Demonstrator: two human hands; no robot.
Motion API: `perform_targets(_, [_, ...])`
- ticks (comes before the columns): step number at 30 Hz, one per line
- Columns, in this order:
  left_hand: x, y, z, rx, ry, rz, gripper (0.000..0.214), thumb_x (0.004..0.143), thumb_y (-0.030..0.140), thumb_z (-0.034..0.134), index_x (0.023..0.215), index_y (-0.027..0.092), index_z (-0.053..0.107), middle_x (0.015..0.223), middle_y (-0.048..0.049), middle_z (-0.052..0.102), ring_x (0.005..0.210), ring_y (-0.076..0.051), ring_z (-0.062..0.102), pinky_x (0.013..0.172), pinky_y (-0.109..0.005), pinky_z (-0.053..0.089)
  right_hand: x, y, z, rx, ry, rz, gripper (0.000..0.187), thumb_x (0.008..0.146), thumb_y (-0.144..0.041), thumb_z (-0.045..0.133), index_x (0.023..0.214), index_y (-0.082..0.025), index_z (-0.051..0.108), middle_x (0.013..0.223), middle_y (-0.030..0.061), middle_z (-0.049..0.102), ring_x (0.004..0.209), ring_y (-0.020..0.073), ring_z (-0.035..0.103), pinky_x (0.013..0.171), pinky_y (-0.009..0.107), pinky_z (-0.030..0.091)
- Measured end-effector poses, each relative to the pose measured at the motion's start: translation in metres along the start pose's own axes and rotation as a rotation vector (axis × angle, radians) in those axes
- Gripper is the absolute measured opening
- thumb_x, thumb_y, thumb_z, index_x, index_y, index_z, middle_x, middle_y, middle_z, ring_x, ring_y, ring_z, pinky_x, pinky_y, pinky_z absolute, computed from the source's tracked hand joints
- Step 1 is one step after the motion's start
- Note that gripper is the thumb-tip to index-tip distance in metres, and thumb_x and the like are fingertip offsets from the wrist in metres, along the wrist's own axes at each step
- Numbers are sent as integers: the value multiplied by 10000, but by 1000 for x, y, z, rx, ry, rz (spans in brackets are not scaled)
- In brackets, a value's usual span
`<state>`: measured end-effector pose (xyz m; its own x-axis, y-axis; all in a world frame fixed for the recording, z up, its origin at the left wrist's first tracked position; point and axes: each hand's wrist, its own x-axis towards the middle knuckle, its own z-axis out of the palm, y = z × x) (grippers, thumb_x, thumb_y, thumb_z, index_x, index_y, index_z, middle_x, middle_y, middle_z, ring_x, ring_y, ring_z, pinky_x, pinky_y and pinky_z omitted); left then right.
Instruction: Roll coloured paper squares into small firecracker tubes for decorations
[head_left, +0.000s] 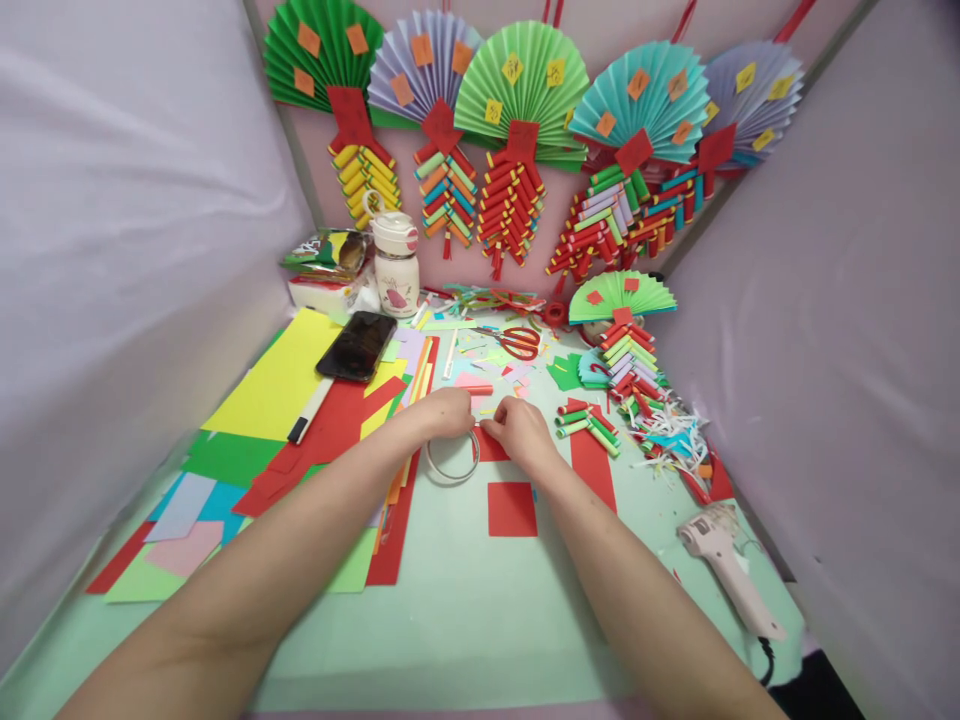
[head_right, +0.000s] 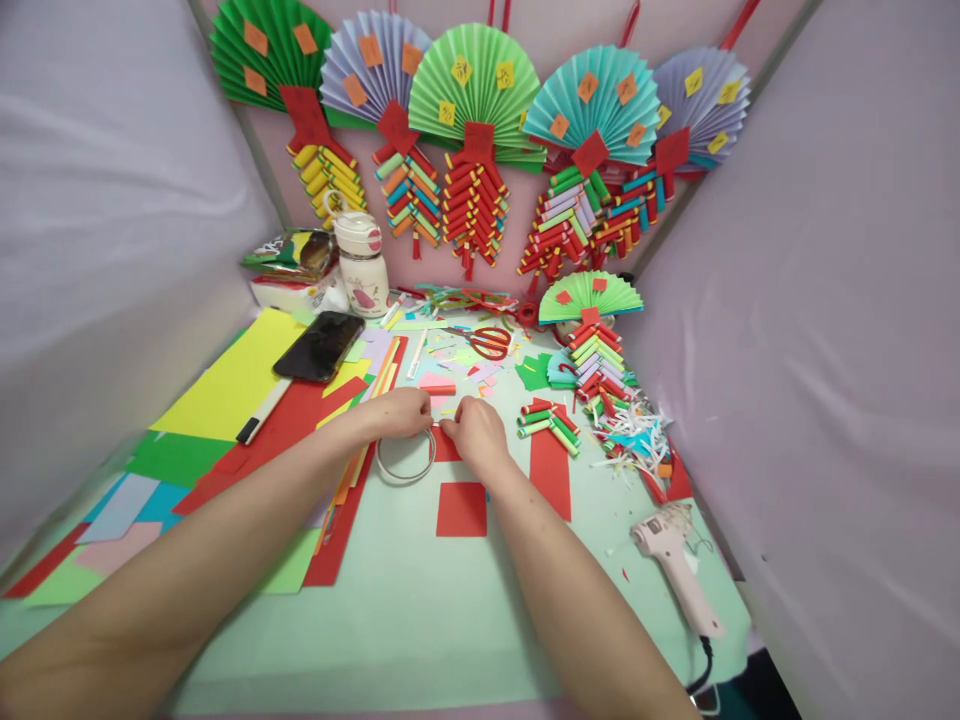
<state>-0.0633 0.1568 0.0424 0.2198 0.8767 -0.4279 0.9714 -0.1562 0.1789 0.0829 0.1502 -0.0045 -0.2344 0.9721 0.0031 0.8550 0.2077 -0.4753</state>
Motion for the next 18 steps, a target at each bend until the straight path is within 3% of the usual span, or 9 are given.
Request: perform_targets(18, [-2,-1,3,-10,31,-4,316,797,276,453,956,128,683,979,-139,696,844,-233,648,668,-262,462,9,-10,-8,-130,-96,27,200,739,-384,603,739,-187,568,728,33,614,626,151,513,502,250,263])
